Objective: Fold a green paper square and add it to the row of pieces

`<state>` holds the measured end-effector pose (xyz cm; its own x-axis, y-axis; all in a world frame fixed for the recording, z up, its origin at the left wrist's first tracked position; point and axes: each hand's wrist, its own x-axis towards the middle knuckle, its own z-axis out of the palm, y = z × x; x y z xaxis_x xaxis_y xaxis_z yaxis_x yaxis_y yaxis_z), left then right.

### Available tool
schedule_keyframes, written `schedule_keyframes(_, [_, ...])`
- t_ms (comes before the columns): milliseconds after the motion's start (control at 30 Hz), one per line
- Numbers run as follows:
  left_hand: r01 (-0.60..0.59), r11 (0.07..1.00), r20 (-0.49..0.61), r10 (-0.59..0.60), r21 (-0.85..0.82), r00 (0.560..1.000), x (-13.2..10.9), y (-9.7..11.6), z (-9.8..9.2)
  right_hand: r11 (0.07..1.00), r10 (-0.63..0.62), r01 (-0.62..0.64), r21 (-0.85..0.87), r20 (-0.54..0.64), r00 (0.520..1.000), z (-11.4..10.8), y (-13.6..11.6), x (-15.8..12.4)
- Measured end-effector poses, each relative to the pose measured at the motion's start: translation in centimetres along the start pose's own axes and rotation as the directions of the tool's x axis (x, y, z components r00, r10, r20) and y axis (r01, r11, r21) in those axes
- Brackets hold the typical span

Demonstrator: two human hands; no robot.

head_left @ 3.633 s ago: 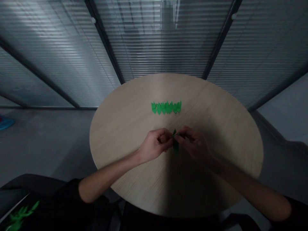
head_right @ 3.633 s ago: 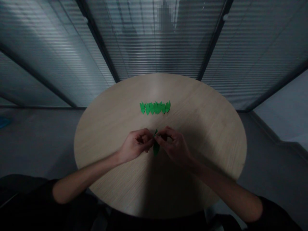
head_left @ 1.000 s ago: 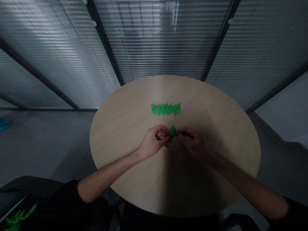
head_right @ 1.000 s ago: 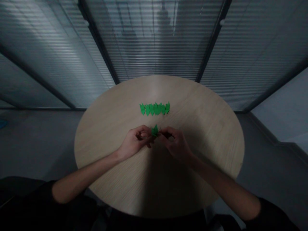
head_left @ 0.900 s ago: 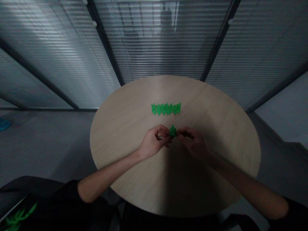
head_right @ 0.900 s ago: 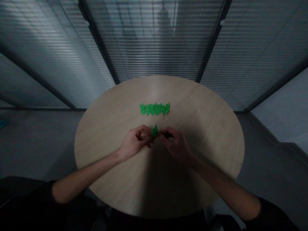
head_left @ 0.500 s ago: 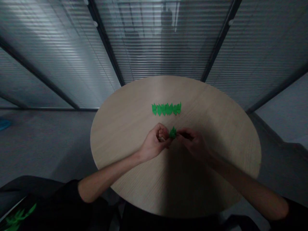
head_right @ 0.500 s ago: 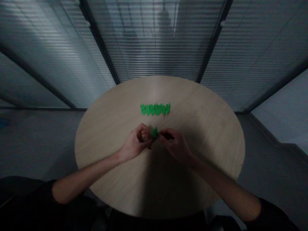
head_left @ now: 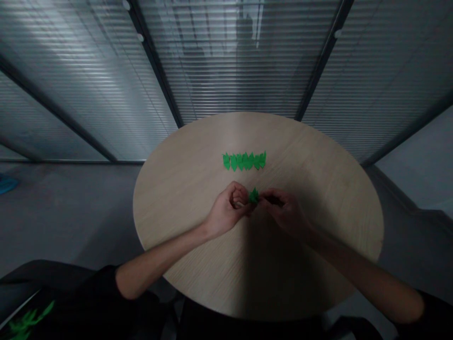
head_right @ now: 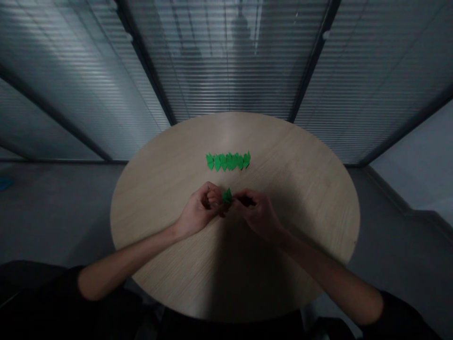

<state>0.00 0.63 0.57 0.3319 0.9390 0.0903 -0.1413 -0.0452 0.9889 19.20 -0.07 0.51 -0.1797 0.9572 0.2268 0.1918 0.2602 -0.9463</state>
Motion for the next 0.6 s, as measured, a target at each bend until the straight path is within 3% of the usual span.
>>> schedule_keyframes(400, [-0.038,0.999,-0.021,0.038,-0.015,0.999,0.20,0.01,-0.02,0.995,0.011,-0.011,0.100,0.007,1.000,-0.03,-0.36,-0.17])
schedule_keyframes(600, [-0.147,0.974,0.007,0.148,0.171,0.989,-0.07,-0.41,-0.30,0.982,-0.052,0.047,0.183,0.025,0.998,-0.11,-0.39,-0.13])
